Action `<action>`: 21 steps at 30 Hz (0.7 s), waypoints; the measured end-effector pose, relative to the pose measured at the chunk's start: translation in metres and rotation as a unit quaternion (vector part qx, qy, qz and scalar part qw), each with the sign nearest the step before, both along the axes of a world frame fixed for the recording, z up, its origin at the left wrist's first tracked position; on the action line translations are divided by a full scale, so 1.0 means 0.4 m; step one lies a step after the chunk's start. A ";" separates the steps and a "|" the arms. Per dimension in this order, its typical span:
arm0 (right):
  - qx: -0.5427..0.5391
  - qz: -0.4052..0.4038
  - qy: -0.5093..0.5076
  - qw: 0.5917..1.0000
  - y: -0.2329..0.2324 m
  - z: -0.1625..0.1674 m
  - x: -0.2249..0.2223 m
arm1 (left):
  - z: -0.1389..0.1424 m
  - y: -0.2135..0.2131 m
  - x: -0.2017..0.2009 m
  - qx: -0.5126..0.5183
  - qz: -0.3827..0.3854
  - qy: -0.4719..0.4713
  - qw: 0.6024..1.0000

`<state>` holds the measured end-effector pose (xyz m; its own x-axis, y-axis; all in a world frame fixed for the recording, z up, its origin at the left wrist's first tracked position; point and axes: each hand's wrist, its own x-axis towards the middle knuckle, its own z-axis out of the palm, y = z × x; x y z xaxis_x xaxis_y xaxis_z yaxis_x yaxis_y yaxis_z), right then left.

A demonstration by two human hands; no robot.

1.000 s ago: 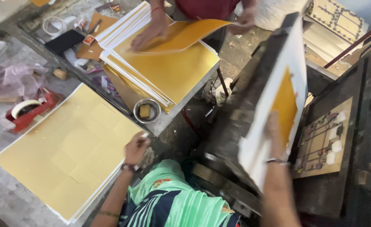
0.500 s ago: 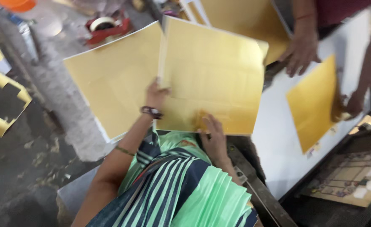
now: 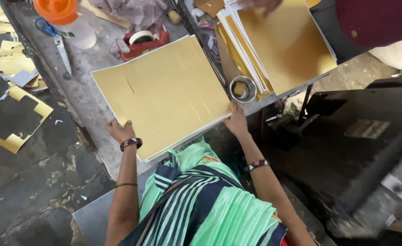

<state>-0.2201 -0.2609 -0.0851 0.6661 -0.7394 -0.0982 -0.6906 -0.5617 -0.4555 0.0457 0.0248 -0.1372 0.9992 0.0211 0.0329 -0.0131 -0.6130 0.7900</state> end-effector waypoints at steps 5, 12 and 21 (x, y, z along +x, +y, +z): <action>0.017 0.029 0.048 0.998 -0.017 0.005 0.015 | 0.010 -0.017 -0.010 -0.078 -0.066 -0.076 0.992; 0.044 -0.101 -0.241 0.964 -0.047 0.013 -0.177 | -0.005 -0.031 -0.020 -0.038 -0.068 -0.103 0.992; -0.087 -0.286 -0.526 0.796 -0.402 0.341 -1.115 | 0.007 -0.047 -0.028 0.109 -0.051 -0.197 0.973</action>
